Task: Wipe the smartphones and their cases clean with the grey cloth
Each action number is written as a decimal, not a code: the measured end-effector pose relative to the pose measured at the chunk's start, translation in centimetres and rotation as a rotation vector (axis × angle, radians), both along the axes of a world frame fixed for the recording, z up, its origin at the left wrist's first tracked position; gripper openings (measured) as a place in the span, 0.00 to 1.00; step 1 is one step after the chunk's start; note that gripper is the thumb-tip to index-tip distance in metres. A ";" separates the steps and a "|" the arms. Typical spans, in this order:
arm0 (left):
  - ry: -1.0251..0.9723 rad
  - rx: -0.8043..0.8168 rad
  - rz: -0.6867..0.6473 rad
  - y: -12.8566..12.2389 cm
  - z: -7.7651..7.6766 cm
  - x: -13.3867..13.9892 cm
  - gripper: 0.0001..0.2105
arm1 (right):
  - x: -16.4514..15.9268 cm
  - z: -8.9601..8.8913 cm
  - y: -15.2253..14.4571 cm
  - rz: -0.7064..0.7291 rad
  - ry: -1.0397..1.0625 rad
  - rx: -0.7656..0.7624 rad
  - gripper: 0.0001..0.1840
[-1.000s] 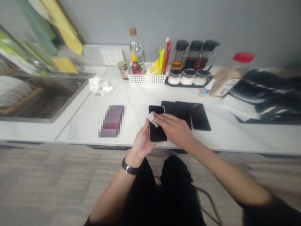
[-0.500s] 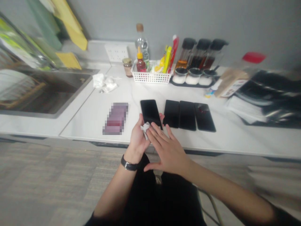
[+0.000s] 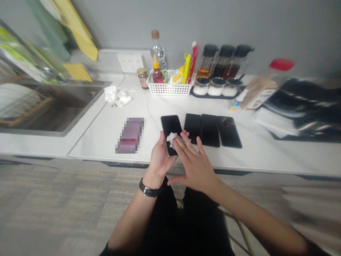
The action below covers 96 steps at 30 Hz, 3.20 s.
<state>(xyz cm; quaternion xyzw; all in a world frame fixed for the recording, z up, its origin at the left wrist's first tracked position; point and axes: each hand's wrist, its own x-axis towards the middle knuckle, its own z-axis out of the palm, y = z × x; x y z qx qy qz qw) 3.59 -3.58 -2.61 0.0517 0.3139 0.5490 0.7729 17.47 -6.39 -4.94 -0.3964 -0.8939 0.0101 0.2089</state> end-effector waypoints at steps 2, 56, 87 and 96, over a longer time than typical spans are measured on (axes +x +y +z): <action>0.020 -0.032 0.005 -0.2 0.1 0.4 0.27 | -0.1 0.0 0.5 -0.075 0.024 0.005 0.60; 1.749 0.251 0.104 16.6 -2.3 -5.2 0.12 | 7.2 -0.6 2.7 -0.416 1.032 -0.596 0.42; 0.825 0.200 -0.199 -6.2 -2.8 -1.3 0.16 | 9.1 2.0 -0.1 -0.031 0.896 -1.077 0.21; 0.552 0.427 -0.174 -8.3 -3.6 0.1 0.29 | 8.1 3.4 -1.1 -0.094 1.179 -1.143 0.24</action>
